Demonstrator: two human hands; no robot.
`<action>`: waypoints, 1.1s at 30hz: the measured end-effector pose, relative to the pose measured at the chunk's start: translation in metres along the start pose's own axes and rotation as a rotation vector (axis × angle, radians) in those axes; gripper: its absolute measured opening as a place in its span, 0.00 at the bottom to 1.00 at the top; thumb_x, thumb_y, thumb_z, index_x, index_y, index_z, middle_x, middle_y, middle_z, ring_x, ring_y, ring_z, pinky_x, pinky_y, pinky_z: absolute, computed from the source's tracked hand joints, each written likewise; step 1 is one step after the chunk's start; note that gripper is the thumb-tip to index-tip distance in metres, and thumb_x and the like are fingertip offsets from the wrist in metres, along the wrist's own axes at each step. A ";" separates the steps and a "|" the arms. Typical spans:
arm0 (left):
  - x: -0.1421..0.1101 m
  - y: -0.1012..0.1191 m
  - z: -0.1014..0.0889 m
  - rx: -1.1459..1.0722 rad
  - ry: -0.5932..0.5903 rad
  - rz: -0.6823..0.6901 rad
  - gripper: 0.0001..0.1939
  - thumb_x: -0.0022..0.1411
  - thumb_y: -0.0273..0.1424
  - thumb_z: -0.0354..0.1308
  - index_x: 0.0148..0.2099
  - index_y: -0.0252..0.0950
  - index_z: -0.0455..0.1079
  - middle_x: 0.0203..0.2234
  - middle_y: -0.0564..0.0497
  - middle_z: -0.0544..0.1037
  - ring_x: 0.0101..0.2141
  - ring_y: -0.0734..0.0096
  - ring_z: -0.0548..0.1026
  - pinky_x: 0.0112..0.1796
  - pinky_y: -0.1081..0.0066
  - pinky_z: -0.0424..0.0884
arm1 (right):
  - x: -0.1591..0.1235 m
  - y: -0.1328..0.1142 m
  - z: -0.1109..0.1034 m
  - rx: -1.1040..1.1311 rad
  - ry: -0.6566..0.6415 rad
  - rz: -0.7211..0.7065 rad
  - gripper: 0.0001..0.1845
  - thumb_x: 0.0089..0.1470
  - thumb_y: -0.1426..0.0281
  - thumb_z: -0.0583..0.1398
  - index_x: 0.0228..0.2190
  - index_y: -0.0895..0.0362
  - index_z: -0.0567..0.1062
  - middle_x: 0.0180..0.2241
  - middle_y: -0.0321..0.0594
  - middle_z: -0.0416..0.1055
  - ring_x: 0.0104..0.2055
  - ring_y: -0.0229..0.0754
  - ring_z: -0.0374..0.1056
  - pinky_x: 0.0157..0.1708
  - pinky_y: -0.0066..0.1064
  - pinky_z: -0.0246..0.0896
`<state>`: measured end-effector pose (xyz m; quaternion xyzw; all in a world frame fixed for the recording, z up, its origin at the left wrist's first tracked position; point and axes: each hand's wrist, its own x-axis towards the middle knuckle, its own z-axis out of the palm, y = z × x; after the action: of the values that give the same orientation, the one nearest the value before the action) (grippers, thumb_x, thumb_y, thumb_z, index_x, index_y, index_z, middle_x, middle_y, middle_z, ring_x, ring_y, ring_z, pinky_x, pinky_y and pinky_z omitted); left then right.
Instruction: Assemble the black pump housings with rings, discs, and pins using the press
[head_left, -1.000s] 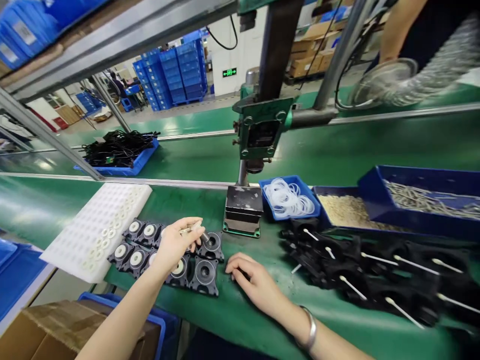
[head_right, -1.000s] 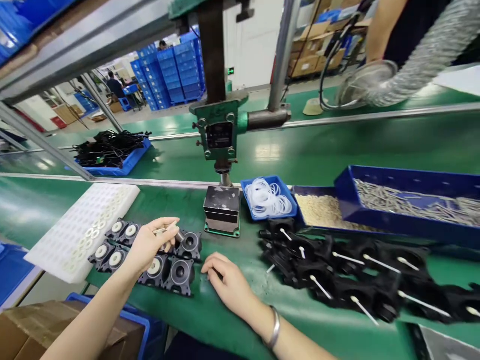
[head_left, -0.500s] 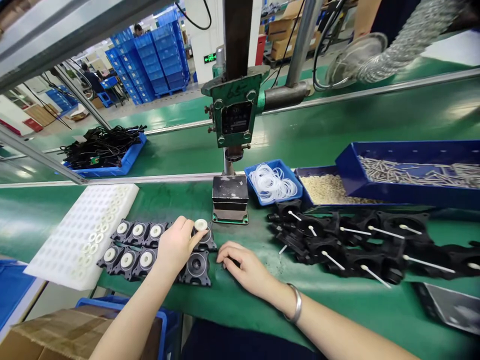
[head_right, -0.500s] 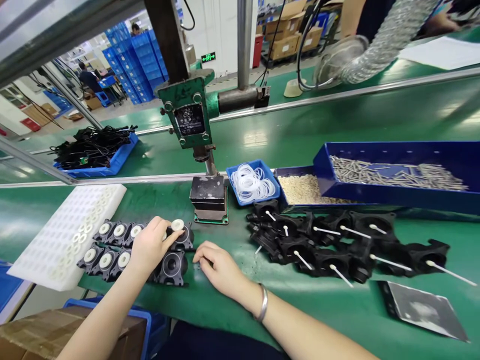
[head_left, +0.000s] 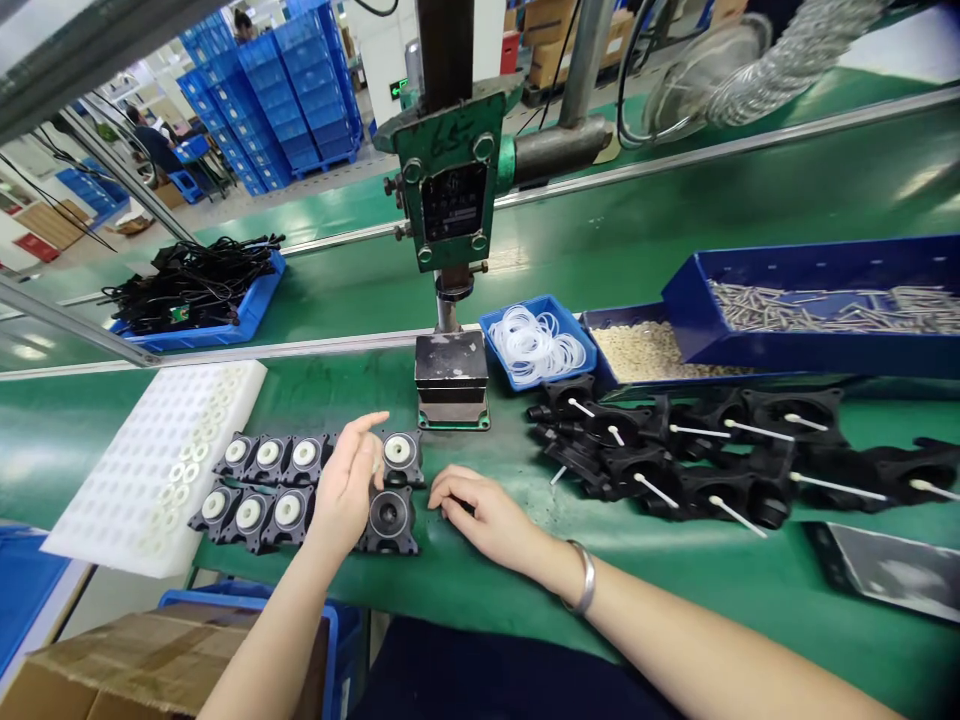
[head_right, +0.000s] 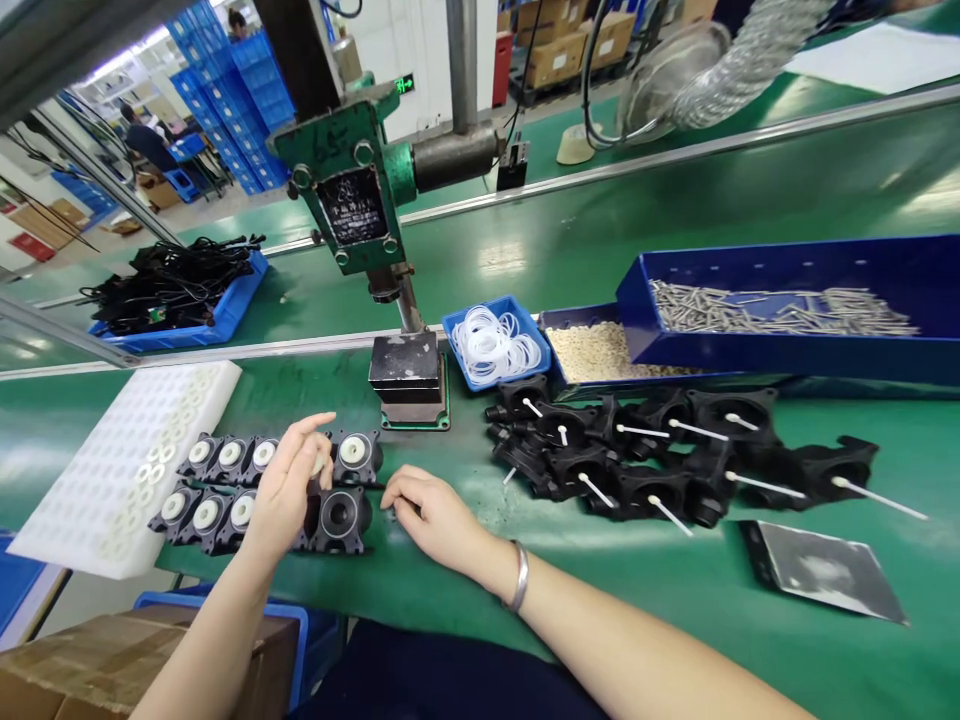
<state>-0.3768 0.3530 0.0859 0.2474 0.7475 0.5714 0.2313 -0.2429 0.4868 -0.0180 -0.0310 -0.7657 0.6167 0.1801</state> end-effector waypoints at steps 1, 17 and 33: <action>-0.005 -0.003 0.002 -0.054 -0.040 -0.036 0.16 0.70 0.41 0.54 0.55 0.42 0.72 0.28 0.53 0.70 0.30 0.68 0.68 0.39 0.68 0.66 | 0.000 0.000 0.000 0.001 0.001 0.003 0.12 0.61 0.79 0.54 0.32 0.55 0.76 0.35 0.41 0.72 0.40 0.42 0.70 0.43 0.34 0.67; -0.052 -0.021 -0.088 0.592 0.379 0.363 0.22 0.65 0.33 0.60 0.60 0.46 0.70 0.60 0.44 0.69 0.62 0.51 0.64 0.65 0.53 0.53 | -0.015 0.005 -0.002 -0.139 0.134 -0.019 0.09 0.66 0.70 0.53 0.43 0.54 0.73 0.46 0.47 0.71 0.44 0.45 0.71 0.43 0.36 0.69; -0.030 -0.088 -0.172 1.395 -0.009 0.467 0.32 0.67 0.44 0.54 0.70 0.43 0.58 0.69 0.38 0.57 0.67 0.42 0.58 0.63 0.36 0.45 | 0.006 -0.022 0.050 -0.741 -0.140 -0.216 0.37 0.63 0.61 0.60 0.67 0.57 0.57 0.73 0.50 0.36 0.74 0.64 0.23 0.66 0.61 0.50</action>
<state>-0.4713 0.1870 0.0434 0.4922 0.8641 -0.0038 -0.1047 -0.2603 0.4362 -0.0042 0.0291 -0.9457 0.2768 0.1679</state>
